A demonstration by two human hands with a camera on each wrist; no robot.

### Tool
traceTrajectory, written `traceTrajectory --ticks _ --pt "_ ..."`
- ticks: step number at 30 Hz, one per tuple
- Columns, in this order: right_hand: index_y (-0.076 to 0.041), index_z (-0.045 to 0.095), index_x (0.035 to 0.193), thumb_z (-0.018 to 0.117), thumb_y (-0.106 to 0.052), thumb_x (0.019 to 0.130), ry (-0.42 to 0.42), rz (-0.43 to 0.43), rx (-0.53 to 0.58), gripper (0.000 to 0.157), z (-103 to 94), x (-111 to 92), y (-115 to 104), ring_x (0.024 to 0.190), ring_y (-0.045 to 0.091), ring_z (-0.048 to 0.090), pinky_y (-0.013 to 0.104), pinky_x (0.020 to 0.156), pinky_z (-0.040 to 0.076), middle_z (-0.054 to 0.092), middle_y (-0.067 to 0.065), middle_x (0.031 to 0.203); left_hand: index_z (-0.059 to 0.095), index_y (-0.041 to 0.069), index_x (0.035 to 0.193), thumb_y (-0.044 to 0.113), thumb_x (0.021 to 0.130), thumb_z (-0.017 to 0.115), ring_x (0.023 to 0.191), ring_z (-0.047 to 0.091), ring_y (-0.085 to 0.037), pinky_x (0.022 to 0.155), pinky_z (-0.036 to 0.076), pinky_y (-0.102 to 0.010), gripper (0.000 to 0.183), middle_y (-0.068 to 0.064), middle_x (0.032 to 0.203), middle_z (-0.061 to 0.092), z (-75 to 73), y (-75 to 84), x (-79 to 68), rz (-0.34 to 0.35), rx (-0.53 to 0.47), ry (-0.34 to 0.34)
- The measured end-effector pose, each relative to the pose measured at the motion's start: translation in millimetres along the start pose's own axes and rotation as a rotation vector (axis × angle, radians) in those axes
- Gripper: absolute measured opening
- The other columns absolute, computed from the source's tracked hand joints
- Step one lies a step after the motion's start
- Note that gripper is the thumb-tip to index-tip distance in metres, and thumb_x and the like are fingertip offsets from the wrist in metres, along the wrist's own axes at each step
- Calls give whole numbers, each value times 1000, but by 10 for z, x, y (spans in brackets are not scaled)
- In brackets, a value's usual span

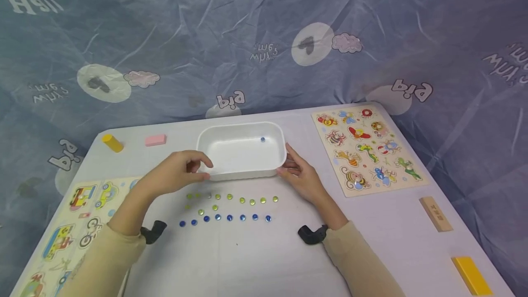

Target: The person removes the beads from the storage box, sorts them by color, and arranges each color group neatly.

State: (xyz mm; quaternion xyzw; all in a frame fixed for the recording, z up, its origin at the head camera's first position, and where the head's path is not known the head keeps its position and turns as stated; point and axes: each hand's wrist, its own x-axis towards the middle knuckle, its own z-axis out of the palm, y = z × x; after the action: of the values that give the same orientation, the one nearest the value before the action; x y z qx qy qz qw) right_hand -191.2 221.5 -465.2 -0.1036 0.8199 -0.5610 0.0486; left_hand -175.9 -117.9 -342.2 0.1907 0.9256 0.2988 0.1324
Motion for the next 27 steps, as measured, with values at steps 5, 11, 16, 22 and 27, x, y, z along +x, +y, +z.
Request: traceTrajectory --ticks 5,11,16,22,27 --pt "-41 23 146 66 -38 87 7 0 -9 74 4 -5 6 115 24 61 29 87 53 50 4 140 69 14 103 19 81 74 72 51 -15 65 46 -29 23 1 77 58 -2 -88 282 -28 68 -6" --pt "-42 24 146 66 -39 86 10 1 -9 73 10 8 29 114 24 61 27 86 53 51 3 139 70 12 98 15 79 75 84 57 -15 78 50 -30 20 1 87 65 112 -156 541 -91 136 -80" --pt "-40 24 147 66 -34 87 11 16 -6 74 7 1 6 115 25 60 27 86 53 50 5 139 71 14 92 13 80 73 81 57 -14 78 50 -30 12 2 84 65 224 -154 713 -109 184 -160" --pt "-25 23 150 66 -25 88 -2 20 18 75 -8 -65 -224 116 31 59 30 87 53 48 13 140 71 20 86 14 84 70 83 57 -14 82 48 -30 6 4 83 65 403 -196 916 -93 107 -204" --pt "-21 23 150 66 -24 89 -9 17 9 75 -19 -83 -317 116 30 59 29 86 53 48 14 141 70 21 92 15 82 71 82 57 -14 80 47 -30 12 5 83 64 559 -163 1087 -70 30 -204"
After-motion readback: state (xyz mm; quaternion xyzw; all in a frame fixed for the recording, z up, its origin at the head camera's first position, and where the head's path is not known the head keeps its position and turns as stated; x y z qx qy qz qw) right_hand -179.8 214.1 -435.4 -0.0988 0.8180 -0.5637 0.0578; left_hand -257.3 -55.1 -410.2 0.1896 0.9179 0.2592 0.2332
